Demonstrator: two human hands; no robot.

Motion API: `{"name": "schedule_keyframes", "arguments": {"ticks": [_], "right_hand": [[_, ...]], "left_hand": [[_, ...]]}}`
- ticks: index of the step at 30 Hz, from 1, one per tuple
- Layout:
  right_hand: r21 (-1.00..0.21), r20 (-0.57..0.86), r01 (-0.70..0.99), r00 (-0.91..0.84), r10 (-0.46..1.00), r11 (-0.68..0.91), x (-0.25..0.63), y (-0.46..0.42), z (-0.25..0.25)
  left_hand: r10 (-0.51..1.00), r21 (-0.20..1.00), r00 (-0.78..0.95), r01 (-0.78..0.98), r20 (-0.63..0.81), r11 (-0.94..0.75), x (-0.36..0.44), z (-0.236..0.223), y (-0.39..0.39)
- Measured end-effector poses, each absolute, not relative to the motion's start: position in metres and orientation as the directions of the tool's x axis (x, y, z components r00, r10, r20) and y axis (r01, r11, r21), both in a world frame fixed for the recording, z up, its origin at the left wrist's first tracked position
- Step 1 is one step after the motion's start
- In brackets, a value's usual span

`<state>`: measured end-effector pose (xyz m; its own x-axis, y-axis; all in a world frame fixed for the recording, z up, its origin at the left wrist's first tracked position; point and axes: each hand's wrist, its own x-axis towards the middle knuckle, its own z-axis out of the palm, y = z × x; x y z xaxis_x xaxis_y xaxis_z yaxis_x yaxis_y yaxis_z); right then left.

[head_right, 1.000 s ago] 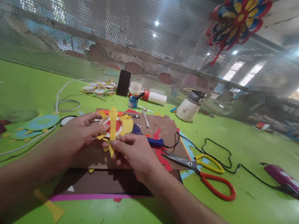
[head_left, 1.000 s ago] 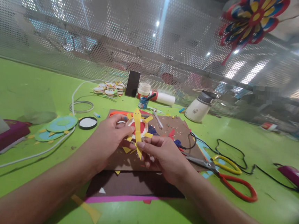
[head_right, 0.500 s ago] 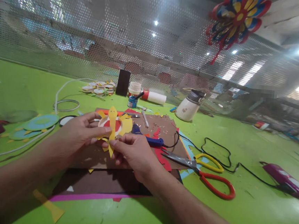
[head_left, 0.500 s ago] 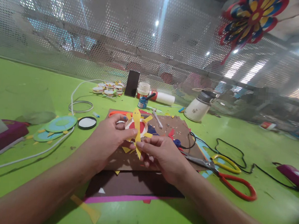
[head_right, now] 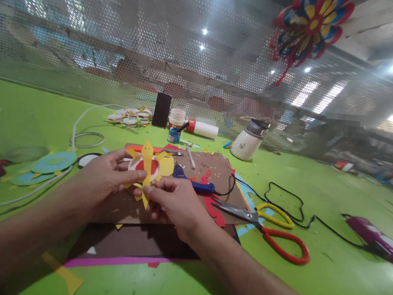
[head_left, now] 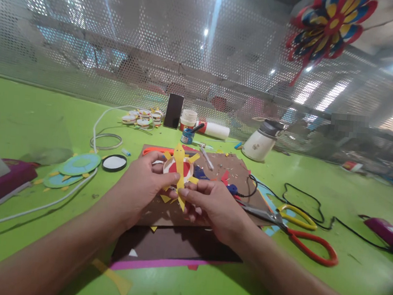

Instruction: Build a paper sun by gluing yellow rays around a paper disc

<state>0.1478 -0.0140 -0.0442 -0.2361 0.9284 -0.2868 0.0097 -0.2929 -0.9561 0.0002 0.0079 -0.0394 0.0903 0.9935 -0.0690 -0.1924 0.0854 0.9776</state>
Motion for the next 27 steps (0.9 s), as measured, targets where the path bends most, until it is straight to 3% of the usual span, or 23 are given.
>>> {"name": "schedule_keyframes", "arguments": {"ticks": [27], "right_hand": [[-0.961, -0.275, 0.08, -0.25, 0.928, -0.264, 0.1496, -0.0134, -0.0451]], "left_hand": [[0.987, 0.961, 0.125, -0.244, -0.099, 0.127, 0.0003, -0.041, 0.0069]]}}
